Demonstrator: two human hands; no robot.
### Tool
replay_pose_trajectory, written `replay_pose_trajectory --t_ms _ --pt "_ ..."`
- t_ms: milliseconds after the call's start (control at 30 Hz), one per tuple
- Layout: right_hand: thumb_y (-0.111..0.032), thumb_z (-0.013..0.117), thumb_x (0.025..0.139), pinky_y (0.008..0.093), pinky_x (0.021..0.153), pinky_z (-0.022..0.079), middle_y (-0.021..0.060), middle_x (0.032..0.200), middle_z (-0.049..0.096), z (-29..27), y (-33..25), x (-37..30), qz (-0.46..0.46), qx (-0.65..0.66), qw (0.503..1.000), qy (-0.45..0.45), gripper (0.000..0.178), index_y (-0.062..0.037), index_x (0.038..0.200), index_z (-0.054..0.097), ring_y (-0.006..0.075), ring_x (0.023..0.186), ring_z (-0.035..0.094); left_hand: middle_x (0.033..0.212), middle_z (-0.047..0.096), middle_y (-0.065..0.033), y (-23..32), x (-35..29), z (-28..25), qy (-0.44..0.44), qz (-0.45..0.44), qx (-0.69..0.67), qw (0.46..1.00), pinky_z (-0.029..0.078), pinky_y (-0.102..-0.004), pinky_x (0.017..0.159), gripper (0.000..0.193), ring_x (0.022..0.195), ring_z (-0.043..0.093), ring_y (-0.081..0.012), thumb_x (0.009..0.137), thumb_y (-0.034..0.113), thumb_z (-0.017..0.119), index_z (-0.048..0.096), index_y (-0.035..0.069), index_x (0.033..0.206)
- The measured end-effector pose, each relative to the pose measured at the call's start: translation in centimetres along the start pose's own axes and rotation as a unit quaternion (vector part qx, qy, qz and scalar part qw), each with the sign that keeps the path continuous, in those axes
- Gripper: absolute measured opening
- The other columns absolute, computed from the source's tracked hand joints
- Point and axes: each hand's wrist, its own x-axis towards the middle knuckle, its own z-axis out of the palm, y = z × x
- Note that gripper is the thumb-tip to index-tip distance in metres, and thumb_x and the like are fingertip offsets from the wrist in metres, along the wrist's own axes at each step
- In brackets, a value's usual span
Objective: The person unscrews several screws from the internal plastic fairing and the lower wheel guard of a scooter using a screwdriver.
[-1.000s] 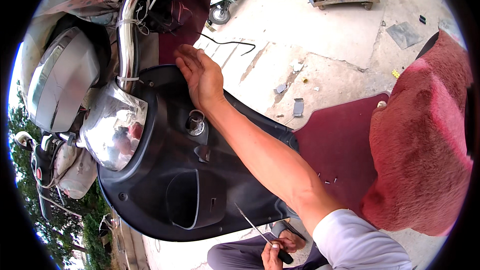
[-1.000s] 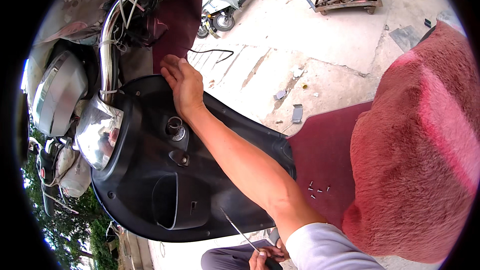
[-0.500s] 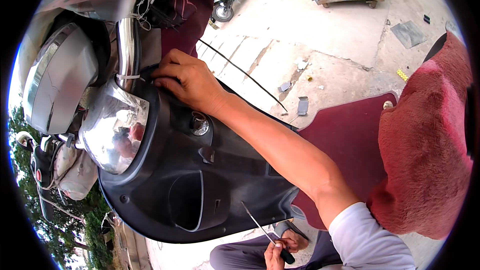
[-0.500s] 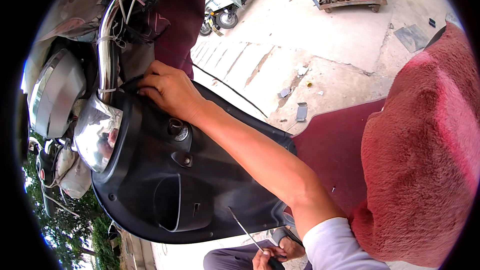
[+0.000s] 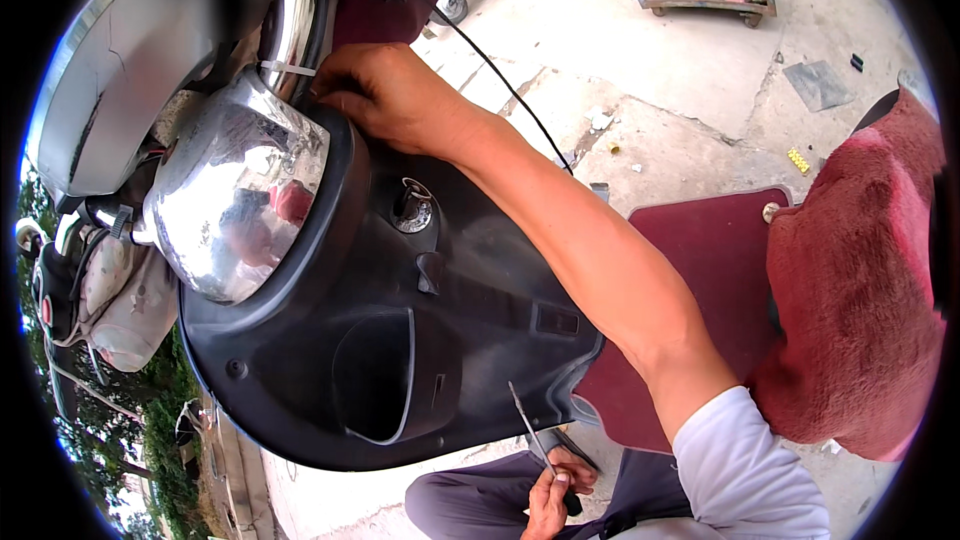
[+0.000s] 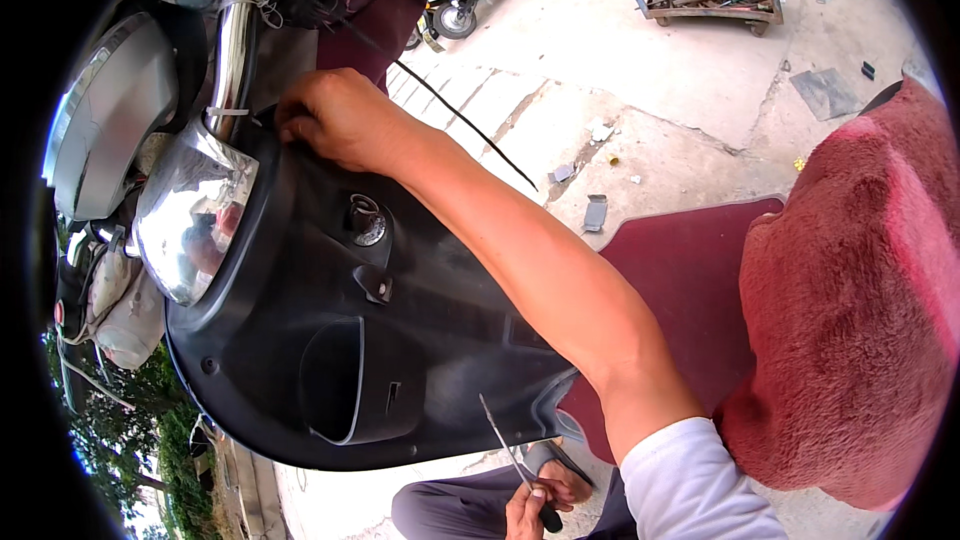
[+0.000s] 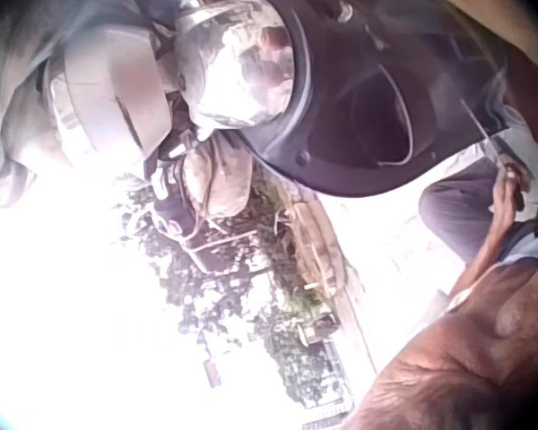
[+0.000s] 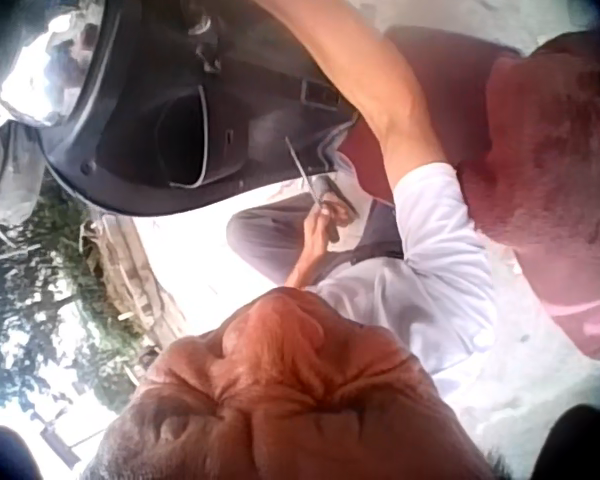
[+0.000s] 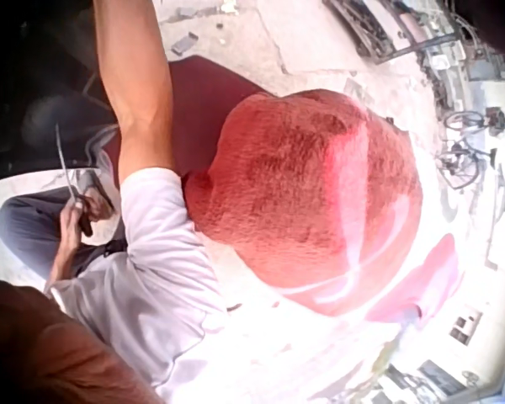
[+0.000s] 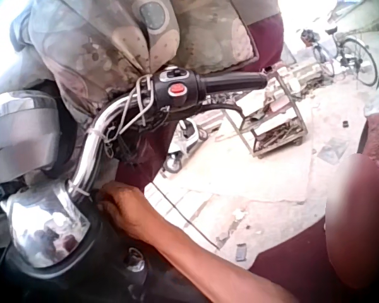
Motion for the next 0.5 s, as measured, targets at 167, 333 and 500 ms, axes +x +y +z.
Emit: replay_pose_trajectory --t_ms 167,333,500 --pt "-0.005 0.064 0.085 0.0432 0.081 0.054 0.021 0.097 0.072 0.1 -0.8 0.7 -0.005 -0.102 0.995 -0.023 0.018 -0.0006 0.101 0.071 0.038 0.095 0.069 0.098 0.066 -0.0152 -3.6 0.5 -1.8 -0.033 -0.037 -0.026 0.998 0.055 -0.0338 0.078 0.035 0.087 0.066 -0.0215 0.107 0.025 0.037 0.058 -0.003 0.106" --pt "-0.012 0.061 0.097 0.0358 0.078 0.053 0.0181 0.096 0.073 -1.4 -1.5 0.4 0.004 -0.068 0.997 -0.031 0.021 0.0034 0.111 0.064 0.03 0.086 0.07 0.102 0.067 -0.0193 -5.6 0.5 -1.8 -0.043 -0.036 -0.062 0.997 0.062 -0.0391 0.081 0.03 0.091 0.069 -0.0265 0.107 0.012 0.035 0.058 -0.007 0.111" --pt "-0.007 0.058 0.098 0.0258 0.066 0.05 0.0073 0.083 0.068 -5.6 -3.4 -7.7 0.241 0.047 0.967 0.074 0.011 0.0033 0.098 0.062 0.0123 0.072 0.063 0.099 0.068 -0.0175 -3.7 0.2 -1.5 -0.027 -0.02 -0.04 0.999 0.062 -0.0377 0.078 0.033 0.089 0.069 -0.0245 0.107 0.016 0.037 0.059 -0.008 0.107"
